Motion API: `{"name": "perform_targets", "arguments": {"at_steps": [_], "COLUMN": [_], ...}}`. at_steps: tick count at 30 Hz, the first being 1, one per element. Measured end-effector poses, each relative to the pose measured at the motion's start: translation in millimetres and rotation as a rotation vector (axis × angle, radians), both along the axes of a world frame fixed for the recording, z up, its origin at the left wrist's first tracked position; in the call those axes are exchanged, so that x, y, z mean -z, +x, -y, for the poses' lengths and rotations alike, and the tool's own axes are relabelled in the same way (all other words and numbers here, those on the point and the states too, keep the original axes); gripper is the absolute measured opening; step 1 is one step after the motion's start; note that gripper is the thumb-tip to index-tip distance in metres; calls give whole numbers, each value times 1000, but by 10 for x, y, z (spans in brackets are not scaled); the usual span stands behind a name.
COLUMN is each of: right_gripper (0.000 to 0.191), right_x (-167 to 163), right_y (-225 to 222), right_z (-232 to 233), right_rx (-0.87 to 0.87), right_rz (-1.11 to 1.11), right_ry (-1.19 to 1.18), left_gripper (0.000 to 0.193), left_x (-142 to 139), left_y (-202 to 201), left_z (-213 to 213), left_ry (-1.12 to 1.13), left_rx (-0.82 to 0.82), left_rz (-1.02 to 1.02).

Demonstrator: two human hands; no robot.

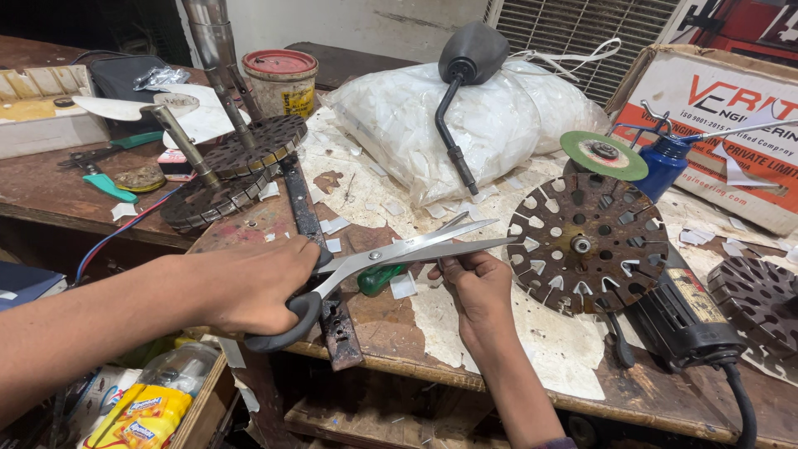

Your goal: The person cuts small white pieces from a sheet with scissors, folds each piece by hand, and inserts the folded pieces into the slots of a slotted circular metal disc on the workbench. They work through the pieces one at a time and at the end press and align the disc near the bench grinder.

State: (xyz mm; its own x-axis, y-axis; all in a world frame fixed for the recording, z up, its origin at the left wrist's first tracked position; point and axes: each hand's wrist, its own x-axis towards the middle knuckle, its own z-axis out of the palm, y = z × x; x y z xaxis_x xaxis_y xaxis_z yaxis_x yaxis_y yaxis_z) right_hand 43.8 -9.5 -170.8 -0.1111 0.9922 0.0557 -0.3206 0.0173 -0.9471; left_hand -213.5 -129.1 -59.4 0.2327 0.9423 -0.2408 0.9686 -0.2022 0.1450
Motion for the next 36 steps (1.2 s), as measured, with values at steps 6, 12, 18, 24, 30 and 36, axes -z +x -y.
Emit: {"name": "perform_targets", "arguments": {"at_steps": [6,12,18,24,30,36], "right_gripper": [14,13,15,18,20,22], "right_x": [24,61,38,-37,-71,-48], "right_y": [11,19,44,41,34,29], "right_z": [-41,-103,-100,-47,-16,-26], "right_rx": [-12,-8,-35,-30,-30,-13], "right_rz": [-16,3,-36,-27,-40,-16], "right_ry": [20,39,40,3,0,15], "left_gripper": [42,40,39,33,30,29], "left_x": [-24,-16,5,28,8,-31], "left_y": [9,-1,3,0,13,33], "left_z": [-24,-44,-74,-103,-104,-84], "left_ry": [-2,-17,-4,-23,8,-64], "left_rx": [-22,-41,0,-4,22,-45], "left_rz": [36,65,133,156,178,192]}}
